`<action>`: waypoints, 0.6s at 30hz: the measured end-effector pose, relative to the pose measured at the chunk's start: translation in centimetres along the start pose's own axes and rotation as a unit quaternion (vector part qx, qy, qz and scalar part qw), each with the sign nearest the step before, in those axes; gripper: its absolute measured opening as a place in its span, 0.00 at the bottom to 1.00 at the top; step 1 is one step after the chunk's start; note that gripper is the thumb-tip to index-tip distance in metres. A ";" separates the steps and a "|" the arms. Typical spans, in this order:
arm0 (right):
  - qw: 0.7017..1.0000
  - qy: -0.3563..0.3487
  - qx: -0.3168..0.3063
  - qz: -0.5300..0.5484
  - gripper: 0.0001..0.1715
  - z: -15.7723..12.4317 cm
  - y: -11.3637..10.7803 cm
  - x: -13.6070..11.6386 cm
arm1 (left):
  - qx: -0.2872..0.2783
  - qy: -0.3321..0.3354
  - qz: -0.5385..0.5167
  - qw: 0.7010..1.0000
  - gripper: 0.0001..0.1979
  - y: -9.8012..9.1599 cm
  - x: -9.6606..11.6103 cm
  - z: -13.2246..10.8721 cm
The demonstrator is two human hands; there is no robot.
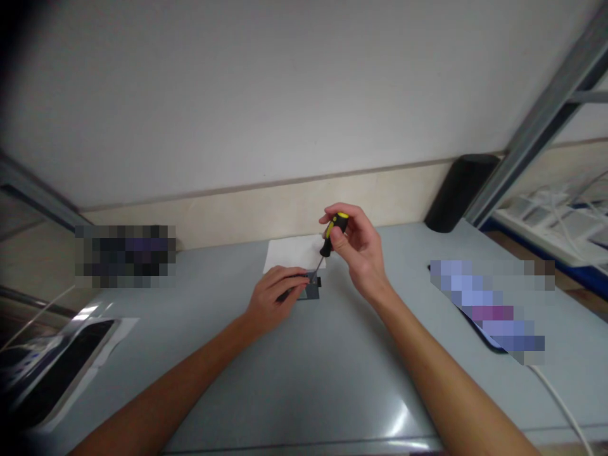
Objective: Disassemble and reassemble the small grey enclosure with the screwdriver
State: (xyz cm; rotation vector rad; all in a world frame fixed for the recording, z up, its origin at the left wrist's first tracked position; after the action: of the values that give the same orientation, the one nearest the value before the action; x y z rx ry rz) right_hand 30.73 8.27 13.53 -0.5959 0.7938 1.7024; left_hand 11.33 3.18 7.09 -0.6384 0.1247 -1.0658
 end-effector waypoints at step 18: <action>0.998 0.045 0.007 0.053 0.19 0.1 0.2 0.5 | -0.013 -0.027 -0.006 1.000 0.08 0.2 0.2 -0.1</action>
State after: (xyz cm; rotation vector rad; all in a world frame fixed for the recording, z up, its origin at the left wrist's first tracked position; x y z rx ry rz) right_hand 30.39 8.63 13.33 -0.6340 0.9144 1.7750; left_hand 11.56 3.06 6.92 -0.6907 0.0876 -1.0600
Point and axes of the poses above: each hand's wrist, its own z-axis towards the middle knuckle, its own y-axis out of the palm, x = y × z, the point moved 8 cm from there along z, towards the middle knuckle, and after that the axes turned 4 degrees about z, right-handed, at the moved point
